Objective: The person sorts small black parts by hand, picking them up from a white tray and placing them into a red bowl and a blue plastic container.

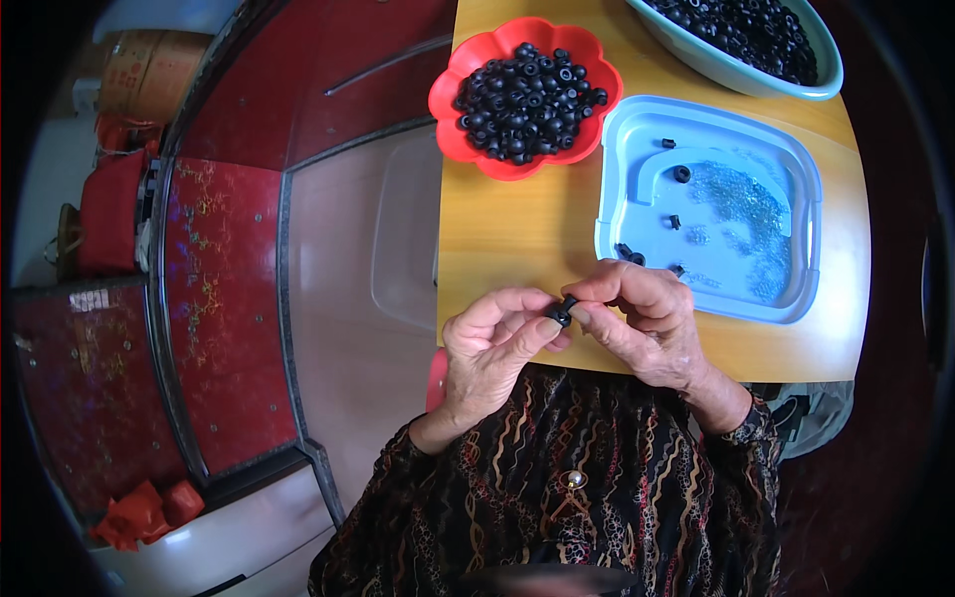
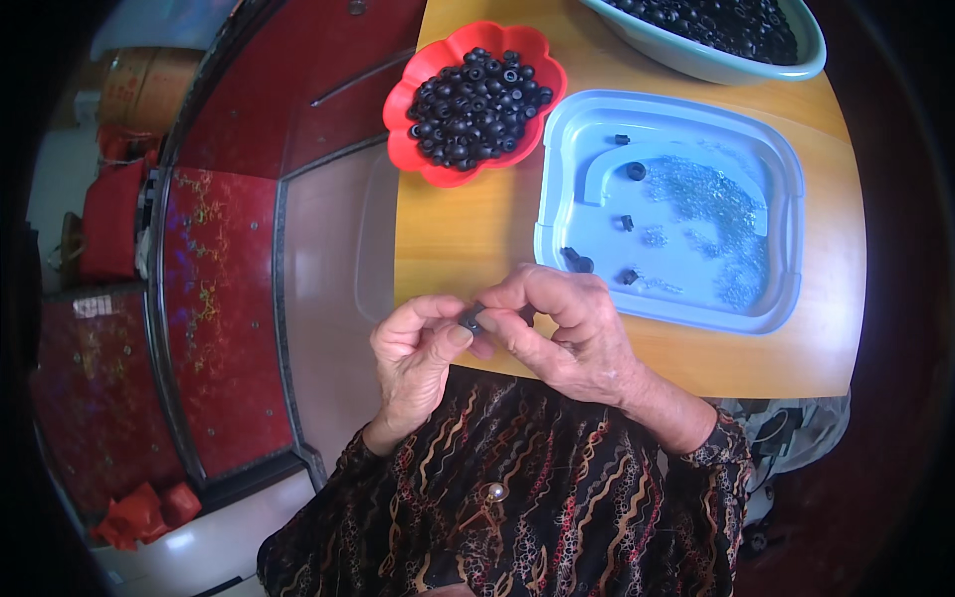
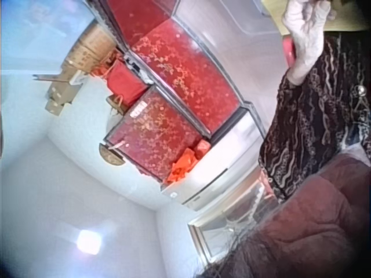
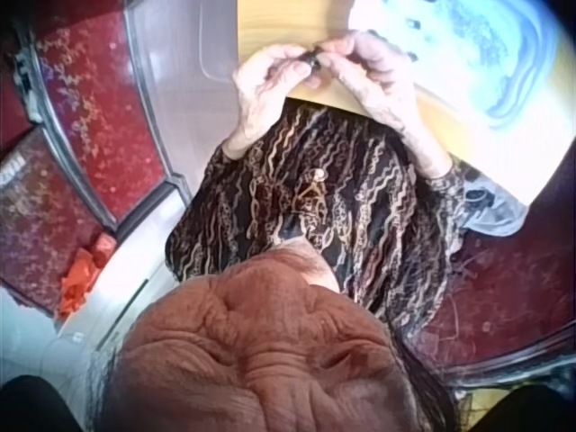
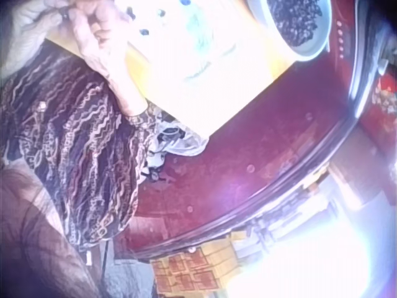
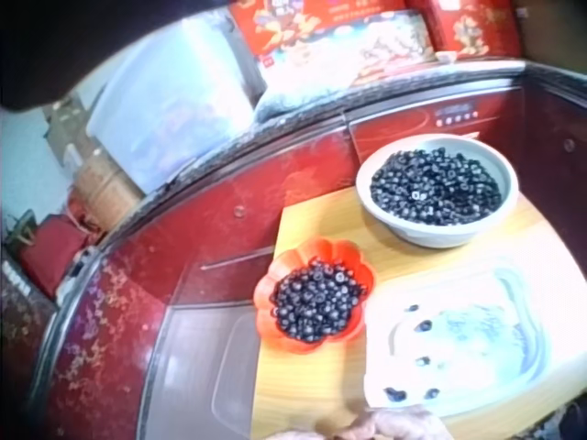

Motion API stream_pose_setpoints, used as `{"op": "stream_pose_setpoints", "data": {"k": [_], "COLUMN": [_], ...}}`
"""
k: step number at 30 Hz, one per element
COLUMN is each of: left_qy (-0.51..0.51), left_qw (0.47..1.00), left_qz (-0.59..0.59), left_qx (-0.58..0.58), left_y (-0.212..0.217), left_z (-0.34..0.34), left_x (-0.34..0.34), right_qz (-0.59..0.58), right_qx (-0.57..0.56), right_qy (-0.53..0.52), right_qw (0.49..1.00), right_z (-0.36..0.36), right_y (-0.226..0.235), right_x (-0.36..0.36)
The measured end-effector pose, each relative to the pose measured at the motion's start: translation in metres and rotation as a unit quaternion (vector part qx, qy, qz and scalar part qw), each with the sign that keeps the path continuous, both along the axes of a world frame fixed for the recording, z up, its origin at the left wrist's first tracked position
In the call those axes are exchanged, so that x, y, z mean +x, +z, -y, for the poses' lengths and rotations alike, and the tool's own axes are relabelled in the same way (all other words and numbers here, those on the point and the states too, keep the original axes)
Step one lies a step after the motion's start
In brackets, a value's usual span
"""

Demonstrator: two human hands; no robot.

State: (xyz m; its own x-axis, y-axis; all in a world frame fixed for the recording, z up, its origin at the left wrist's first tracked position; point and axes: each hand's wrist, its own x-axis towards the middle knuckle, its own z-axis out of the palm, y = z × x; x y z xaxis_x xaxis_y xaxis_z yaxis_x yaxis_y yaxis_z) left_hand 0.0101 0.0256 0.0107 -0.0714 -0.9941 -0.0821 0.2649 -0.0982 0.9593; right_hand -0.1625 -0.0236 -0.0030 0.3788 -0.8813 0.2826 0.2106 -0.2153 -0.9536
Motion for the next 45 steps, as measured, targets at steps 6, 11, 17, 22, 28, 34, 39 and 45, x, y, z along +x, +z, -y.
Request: {"op": "stream_pose_setpoints", "data": {"k": [6, 11, 17, 22, 28, 34, 39, 45], "left_qy": [0.009, 0.006, 0.017, 0.012, 0.006, 0.015, 0.023, 0.057], "left_qw": [1.000, 1.000, 0.999, 0.998, 0.997, 0.993, 0.984, 0.958], "left_qz": [-0.014, -0.006, 0.013, 0.046, 0.067, 0.097, 0.146, 0.249], "left_qx": [0.000, -0.005, -0.033, -0.036, -0.046, -0.066, -0.097, -0.131], "left_y": [-0.002, 0.001, 0.001, 0.002, 0.000, 0.000, 0.003, -0.001], "left_z": [-0.002, -0.002, 0.000, 0.000, 0.001, 0.002, 0.004, 0.006], "left_x": [-0.002, -0.003, -0.002, -0.002, 0.001, 0.000, 0.001, 0.000], "right_qz": [0.029, 0.122, 0.069, 0.030, -0.005, -0.020, -0.060, -0.105], "right_qx": [0.072, 0.177, 0.090, -0.005, -0.122, -0.161, -0.217, -0.281], "right_qy": [0.028, 0.037, 0.000, -0.027, -0.059, -0.077, -0.086, -0.113], "right_qw": [0.997, 0.976, 0.994, 0.999, 0.991, 0.984, 0.971, 0.947], "right_z": [-0.004, -0.007, -0.003, 0.002, 0.006, 0.007, 0.009, 0.009], "right_y": [-0.002, 0.002, 0.000, 0.000, -0.003, -0.007, -0.005, -0.002], "right_x": [0.000, 0.001, -0.002, -0.001, 0.002, 0.003, 0.003, 0.004]}}
